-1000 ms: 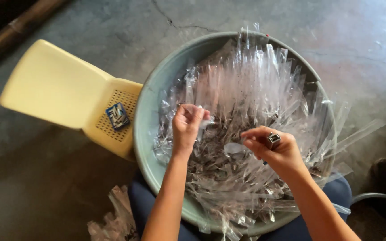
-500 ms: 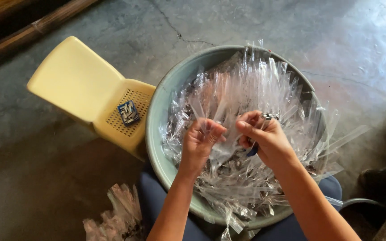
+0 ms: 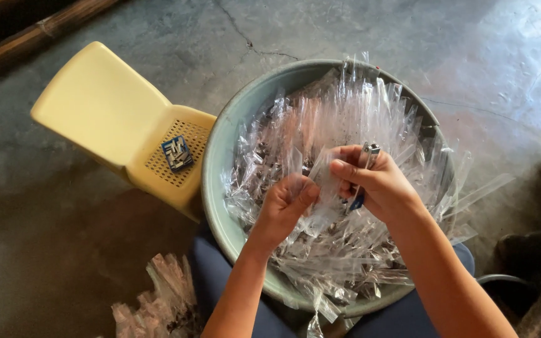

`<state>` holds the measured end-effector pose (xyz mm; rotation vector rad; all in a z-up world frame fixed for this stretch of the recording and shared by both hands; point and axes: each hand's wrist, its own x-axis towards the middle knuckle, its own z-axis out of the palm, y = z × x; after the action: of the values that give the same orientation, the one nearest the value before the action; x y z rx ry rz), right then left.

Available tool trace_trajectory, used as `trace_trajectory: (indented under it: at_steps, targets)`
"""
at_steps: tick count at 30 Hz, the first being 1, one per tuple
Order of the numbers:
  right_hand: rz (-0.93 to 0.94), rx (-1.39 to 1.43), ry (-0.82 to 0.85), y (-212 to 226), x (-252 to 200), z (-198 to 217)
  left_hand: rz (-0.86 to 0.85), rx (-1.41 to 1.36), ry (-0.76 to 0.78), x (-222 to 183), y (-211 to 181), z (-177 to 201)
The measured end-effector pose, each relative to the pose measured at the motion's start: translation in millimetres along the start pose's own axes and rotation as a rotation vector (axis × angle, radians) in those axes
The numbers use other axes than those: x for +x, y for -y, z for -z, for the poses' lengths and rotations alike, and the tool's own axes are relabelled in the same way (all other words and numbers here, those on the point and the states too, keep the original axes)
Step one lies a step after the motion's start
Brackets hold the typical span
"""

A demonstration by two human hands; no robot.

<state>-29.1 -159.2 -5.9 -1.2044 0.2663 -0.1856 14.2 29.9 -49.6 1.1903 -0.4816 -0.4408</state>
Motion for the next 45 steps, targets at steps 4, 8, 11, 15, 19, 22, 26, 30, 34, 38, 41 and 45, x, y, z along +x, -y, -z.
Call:
trace_trajectory:
  at_steps: [4, 8, 11, 15, 19, 22, 26, 30, 34, 38, 41, 45]
  targets:
    - [-0.007, 0.067, 0.008, -9.0, 9.5, 8.6, 0.035, 0.057, 0.057, -1.3, -10.1, 2.5]
    - [0.075, 0.027, 0.064, 3.8, 6.6, -1.3, 0.098, 0.069, 0.092, -1.5, -8.4, 6.3]
    - [0.115, 0.038, 0.085, -5.5, 8.8, 11.0, 0.192, 0.115, 0.152, -0.5, -21.8, -0.8]
    - [0.136, -0.013, 0.115, 6.5, 2.6, 7.8, 0.260, 0.147, 0.193, 1.7, -18.6, 2.8]
    - [0.102, -0.074, 0.181, 22.7, -8.3, -1.6, 0.283, 0.167, 0.271, 2.4, -10.7, 7.8]
    - [0.096, -0.127, 0.212, 22.1, -8.0, -4.2, 0.254, 0.244, 0.354, -1.4, -6.9, 1.4]
    - [0.170, -0.258, 0.176, 25.0, -5.5, -14.3, 0.229, 0.296, 0.367, -5.4, -14.3, -20.2]
    - [0.227, -0.443, 0.061, 31.5, -14.4, 10.0, 0.188, 0.336, 0.245, -33.4, 41.7, -39.1]
    - [0.178, -0.501, -0.075, 38.4, -25.1, 42.2, 0.346, 0.368, 0.422, -37.6, 62.4, -18.0]
    - [0.269, -0.470, -0.152, 44.0, -33.6, 51.1, 0.815, 0.766, 0.468, 19.2, 2.6, 16.2]
    - [0.382, -0.689, 0.055, 64.8, -31.2, 35.5, 0.428, 0.682, -0.013, 53.9, 71.7, 69.2]
    - [0.345, -0.927, 0.000, 63.6, -27.8, 30.2, 0.091, 0.943, -0.392, 110.7, 199.3, 127.2]
